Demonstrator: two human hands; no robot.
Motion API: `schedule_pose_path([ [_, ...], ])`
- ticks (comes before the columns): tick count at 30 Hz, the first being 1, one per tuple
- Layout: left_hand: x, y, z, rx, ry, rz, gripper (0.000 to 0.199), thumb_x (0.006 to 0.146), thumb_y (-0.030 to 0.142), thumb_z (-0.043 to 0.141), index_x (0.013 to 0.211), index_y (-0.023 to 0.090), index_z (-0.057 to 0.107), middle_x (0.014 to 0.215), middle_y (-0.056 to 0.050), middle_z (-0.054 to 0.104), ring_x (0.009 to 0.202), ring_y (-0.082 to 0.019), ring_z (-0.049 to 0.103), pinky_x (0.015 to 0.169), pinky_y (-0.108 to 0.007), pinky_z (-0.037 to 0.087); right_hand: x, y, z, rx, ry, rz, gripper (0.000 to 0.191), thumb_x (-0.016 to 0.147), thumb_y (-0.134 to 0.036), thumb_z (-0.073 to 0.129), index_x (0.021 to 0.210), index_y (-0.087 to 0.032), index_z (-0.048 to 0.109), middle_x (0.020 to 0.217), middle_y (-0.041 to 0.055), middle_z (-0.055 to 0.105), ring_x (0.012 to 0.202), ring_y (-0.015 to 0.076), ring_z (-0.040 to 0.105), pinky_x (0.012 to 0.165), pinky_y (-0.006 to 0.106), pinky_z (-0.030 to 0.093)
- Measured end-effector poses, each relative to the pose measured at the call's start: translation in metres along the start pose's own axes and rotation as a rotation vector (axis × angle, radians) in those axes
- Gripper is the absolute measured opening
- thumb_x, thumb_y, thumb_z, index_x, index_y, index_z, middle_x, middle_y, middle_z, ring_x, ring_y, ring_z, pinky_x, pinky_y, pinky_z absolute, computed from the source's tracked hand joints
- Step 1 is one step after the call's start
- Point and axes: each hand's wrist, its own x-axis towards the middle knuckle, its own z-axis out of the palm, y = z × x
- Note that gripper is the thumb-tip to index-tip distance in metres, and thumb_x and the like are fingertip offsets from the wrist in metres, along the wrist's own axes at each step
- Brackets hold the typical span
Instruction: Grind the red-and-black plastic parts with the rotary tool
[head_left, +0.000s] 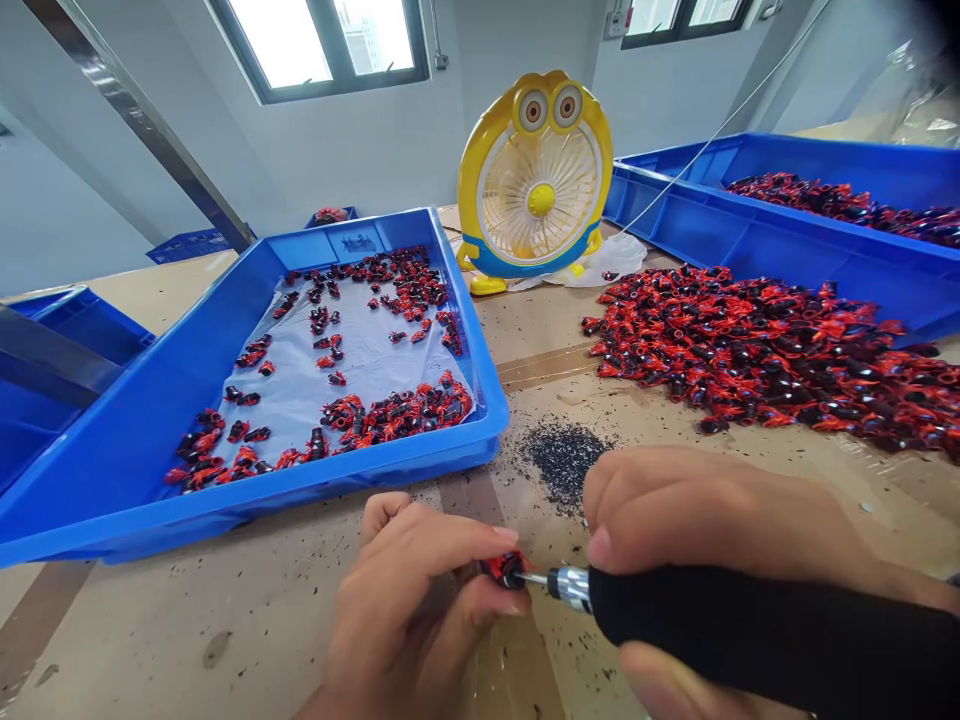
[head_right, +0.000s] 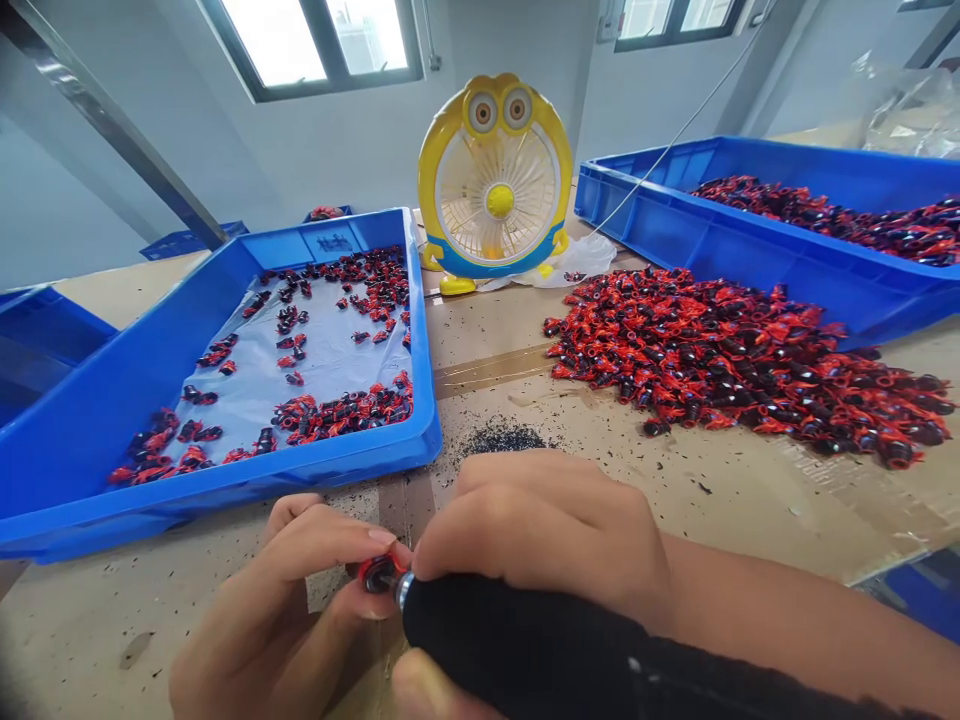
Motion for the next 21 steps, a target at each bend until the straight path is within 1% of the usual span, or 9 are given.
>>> schedule_pose_path([
  [3, -0.001, 0.003, 0.001, 0.046, 0.037, -0.033, 0.009, 0.111, 0.033, 0.069, 0.116, 0.026, 0.070, 0.094, 0.003, 0.085, 0.070, -0.016, 0.072, 0.080, -0.041, 0.038, -0.003, 0.005, 0.007, 0.061, -0.009, -0.044, 0.021, 0.086, -0.030, 0.080, 0.093, -0.022, 0.062, 0.064, -0.0069, 0.052, 0.049, 0.0084, 0.052, 0.043, 0.024, 0.039],
  [5, -0.003, 0.003, 0.000, 0.079, 0.022, -0.047, 0.007, 0.111, 0.034, 0.068, 0.113, 0.027, 0.071, 0.094, 0.003, 0.086, 0.071, -0.017, 0.073, 0.082, -0.042, 0.038, -0.006, 0.004, 0.013, 0.084, 0.052, -0.051, 0.016, 0.087, -0.029, 0.076, 0.092, -0.021, 0.063, 0.063, -0.0074, 0.049, 0.049, 0.0079, 0.047, 0.044, 0.024, 0.036],
  [7, -0.003, 0.002, -0.002, 0.105, -0.011, -0.044, 0.005, 0.111, 0.032, 0.070, 0.113, 0.027, 0.072, 0.093, 0.003, 0.086, 0.070, -0.017, 0.073, 0.082, -0.042, 0.038, -0.008, 0.001, 0.015, 0.016, 0.144, 0.010, 0.011, 0.092, -0.031, 0.072, 0.093, -0.022, 0.065, 0.065, -0.0050, 0.050, 0.052, 0.0113, 0.050, 0.048, 0.028, 0.040],
  [8, -0.003, 0.001, -0.003, 0.118, -0.026, -0.042, 0.005, 0.110, 0.030, 0.071, 0.114, 0.028, 0.072, 0.092, 0.004, 0.086, 0.069, -0.017, 0.073, 0.082, -0.042, 0.038, -0.008, -0.001, 0.015, -0.028, 0.166, 0.034, 0.010, 0.094, -0.032, 0.071, 0.093, -0.024, 0.065, 0.067, -0.0032, 0.053, 0.055, 0.0138, 0.054, 0.051, 0.030, 0.044],
  [11, -0.001, 0.000, -0.005, 0.156, -0.035, -0.052, 0.009, 0.107, 0.025, 0.074, 0.114, 0.029, 0.072, 0.090, 0.006, 0.086, 0.068, -0.017, 0.073, 0.082, -0.041, 0.039, -0.002, -0.002, 0.008, -0.074, -0.048, 0.013, 0.022, 0.089, -0.044, 0.080, 0.096, -0.027, 0.068, 0.073, 0.0005, 0.061, 0.062, 0.0182, 0.063, 0.053, 0.030, 0.052],
  [12, -0.001, 0.001, -0.005, 0.163, -0.039, -0.058, 0.011, 0.106, 0.022, 0.074, 0.114, 0.029, 0.072, 0.091, 0.006, 0.086, 0.068, -0.017, 0.073, 0.082, -0.041, 0.039, 0.002, -0.001, 0.005, -0.076, -0.096, 0.011, 0.027, 0.087, -0.048, 0.083, 0.097, -0.027, 0.070, 0.074, 0.0013, 0.063, 0.064, 0.0188, 0.065, 0.052, 0.030, 0.053],
  [15, 0.001, 0.002, -0.005, 0.171, -0.050, -0.056, 0.015, 0.104, 0.016, 0.074, 0.111, 0.028, 0.071, 0.091, 0.008, 0.085, 0.070, -0.015, 0.073, 0.081, -0.040, 0.039, 0.013, 0.002, 0.001, -0.080, -0.100, 0.026, 0.034, 0.085, -0.055, 0.084, 0.097, -0.027, 0.071, 0.076, 0.0029, 0.065, 0.067, 0.0197, 0.067, 0.053, 0.030, 0.054],
  [17, 0.001, 0.002, -0.006, 0.186, -0.055, -0.065, 0.013, 0.104, 0.017, 0.075, 0.110, 0.028, 0.071, 0.090, 0.008, 0.085, 0.068, -0.014, 0.071, 0.079, -0.040, 0.039, 0.017, 0.003, 0.000, -0.079, -0.097, 0.030, 0.035, 0.084, -0.056, 0.084, 0.098, -0.027, 0.072, 0.077, 0.0033, 0.066, 0.068, 0.0197, 0.067, 0.053, 0.030, 0.055],
  [21, 0.001, 0.002, -0.008, 0.227, -0.052, -0.113, 0.012, 0.106, 0.021, 0.073, 0.114, 0.030, 0.070, 0.094, 0.006, 0.084, 0.071, -0.016, 0.068, 0.082, -0.041, 0.041, 0.017, 0.001, 0.001, -0.071, -0.094, 0.033, 0.035, 0.083, -0.055, 0.085, 0.099, -0.027, 0.072, 0.077, 0.0032, 0.067, 0.069, 0.0193, 0.068, 0.054, 0.029, 0.055],
])
